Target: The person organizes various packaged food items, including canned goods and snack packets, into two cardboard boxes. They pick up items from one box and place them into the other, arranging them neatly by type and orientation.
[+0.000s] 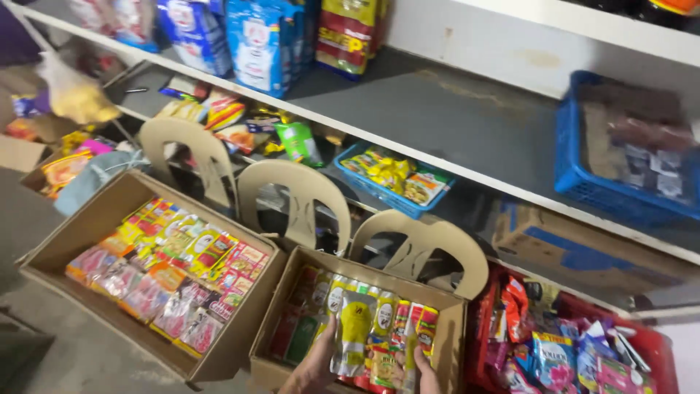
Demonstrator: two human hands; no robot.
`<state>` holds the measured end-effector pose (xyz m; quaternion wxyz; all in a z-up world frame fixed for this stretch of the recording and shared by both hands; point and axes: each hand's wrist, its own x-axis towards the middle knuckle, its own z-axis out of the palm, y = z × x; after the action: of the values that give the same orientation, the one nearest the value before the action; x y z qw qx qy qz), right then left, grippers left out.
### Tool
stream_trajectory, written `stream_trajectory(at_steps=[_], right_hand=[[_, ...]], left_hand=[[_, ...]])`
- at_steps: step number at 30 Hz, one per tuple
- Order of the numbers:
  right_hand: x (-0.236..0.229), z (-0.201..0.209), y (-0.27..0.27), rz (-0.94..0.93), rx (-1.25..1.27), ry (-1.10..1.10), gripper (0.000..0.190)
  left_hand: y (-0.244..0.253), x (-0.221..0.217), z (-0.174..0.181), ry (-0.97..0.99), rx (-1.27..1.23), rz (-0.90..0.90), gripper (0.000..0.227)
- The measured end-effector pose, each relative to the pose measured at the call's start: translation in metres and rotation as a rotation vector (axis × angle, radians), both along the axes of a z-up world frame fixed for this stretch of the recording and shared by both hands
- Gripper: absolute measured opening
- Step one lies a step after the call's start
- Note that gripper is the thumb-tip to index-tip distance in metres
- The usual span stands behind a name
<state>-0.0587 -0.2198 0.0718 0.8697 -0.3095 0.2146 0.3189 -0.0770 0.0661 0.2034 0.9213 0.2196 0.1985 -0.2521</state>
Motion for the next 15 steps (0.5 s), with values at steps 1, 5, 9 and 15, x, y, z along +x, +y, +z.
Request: stream_trajectory(at_steps=[1, 5, 9, 15], right_hand=[[0.003, 0.006, 0.005, 0.018, 0.002, -0.006, 0.061], [0.011, 0.024, 0.019, 0.139, 0.350, -0.084, 0.050], [0.017, 0.033, 0.035, 0.196, 0.426, -0.138, 0.045], [0.032, 0.019, 0.056, 0.126, -0.020, 0.015, 0.066]], left_hand=[[0.005, -0.003, 0.005, -0.006, 0.002, 0.018, 0.079], [0.016, -0.012, 0.029, -0.006, -0.045, 0.046, 0.084], [0.027, -0.021, 0.034, 0.027, -0.053, 0.080, 0.081], [0.057, -0.028, 0.027, 0.074, 0.022, 0.111, 0.080]])
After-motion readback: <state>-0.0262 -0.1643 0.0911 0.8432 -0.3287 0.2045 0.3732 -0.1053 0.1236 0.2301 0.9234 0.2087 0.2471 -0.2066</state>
